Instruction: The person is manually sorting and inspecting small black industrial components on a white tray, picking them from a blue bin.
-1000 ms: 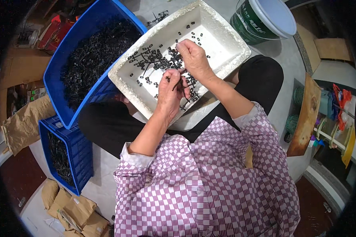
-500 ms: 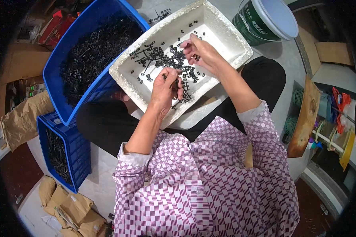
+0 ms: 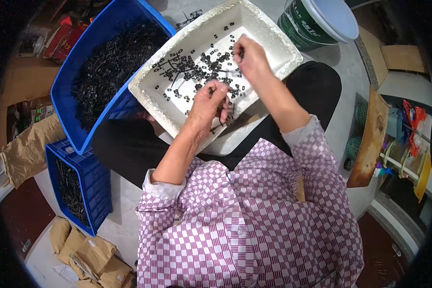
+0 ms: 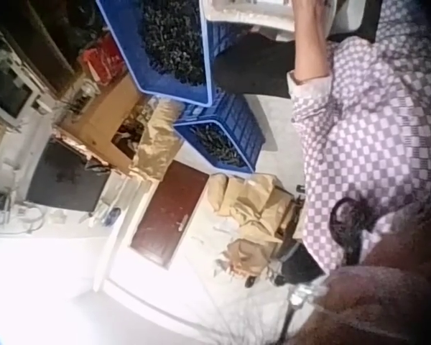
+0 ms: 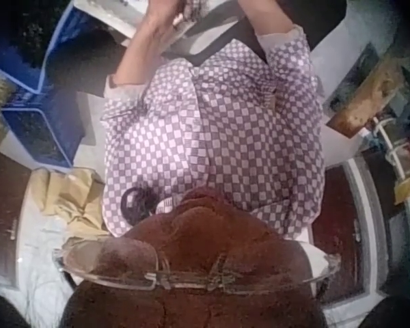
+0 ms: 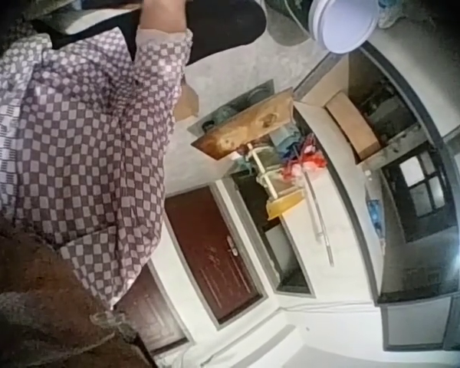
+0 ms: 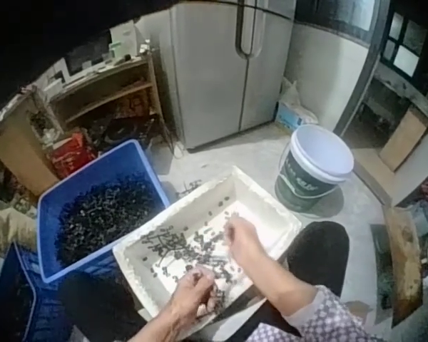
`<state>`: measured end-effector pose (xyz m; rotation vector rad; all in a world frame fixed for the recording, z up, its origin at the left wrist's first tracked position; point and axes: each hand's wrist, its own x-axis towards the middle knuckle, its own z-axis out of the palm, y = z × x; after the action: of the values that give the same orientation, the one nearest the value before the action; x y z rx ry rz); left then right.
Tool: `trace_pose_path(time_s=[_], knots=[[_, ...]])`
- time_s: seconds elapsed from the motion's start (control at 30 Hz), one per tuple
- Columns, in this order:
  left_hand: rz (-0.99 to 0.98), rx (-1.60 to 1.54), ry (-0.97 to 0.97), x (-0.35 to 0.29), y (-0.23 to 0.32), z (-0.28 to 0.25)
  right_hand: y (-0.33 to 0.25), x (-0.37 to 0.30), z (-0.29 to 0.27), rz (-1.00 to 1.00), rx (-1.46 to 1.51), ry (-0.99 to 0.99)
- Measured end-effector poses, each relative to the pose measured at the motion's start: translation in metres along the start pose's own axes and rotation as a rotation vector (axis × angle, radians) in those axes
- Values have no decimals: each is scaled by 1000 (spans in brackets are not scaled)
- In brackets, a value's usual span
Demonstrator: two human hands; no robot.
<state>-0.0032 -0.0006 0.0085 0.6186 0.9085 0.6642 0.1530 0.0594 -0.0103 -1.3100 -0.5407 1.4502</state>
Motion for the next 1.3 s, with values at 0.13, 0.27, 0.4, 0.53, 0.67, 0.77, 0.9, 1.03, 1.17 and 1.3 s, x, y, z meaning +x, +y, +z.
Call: trace_pose_path(time_s=[0.13, 0.27, 0.4, 0.53, 0.67, 0.77, 0.9, 1.03, 1.17, 1.3], knots=[[-7, -43, 22, -5, -3, -3, -11, 6, 0, -6, 245, 65], [133, -106, 107, 2, 9, -13, 0, -26, 20, 171, 124, -170], [135, -115, 117, 3, 8, -13, 7, -30, 25, 96, -192, -353], [126, -94, 125, 2, 8, -11, 11, -20, 23, -19, -213, -313], [76, -75, 42, -3, 11, -10, 10, -4, 11, -350, -875, -140], [51, -105, -24, -11, 14, -6, 15, 8, -1, -317, -873, -88], [105, -184, 82, -7, 19, -15, 10, -3, 2, 126, -229, -392], [86, -207, 99, -7, 18, -17, -1, -23, 14, 208, -83, -550], [113, -304, 117, -2, 19, -23, -3, -16, 16, 228, -96, -437], [163, -349, 173, 1, 22, -29, -5, -32, 20, 193, -182, -563]])
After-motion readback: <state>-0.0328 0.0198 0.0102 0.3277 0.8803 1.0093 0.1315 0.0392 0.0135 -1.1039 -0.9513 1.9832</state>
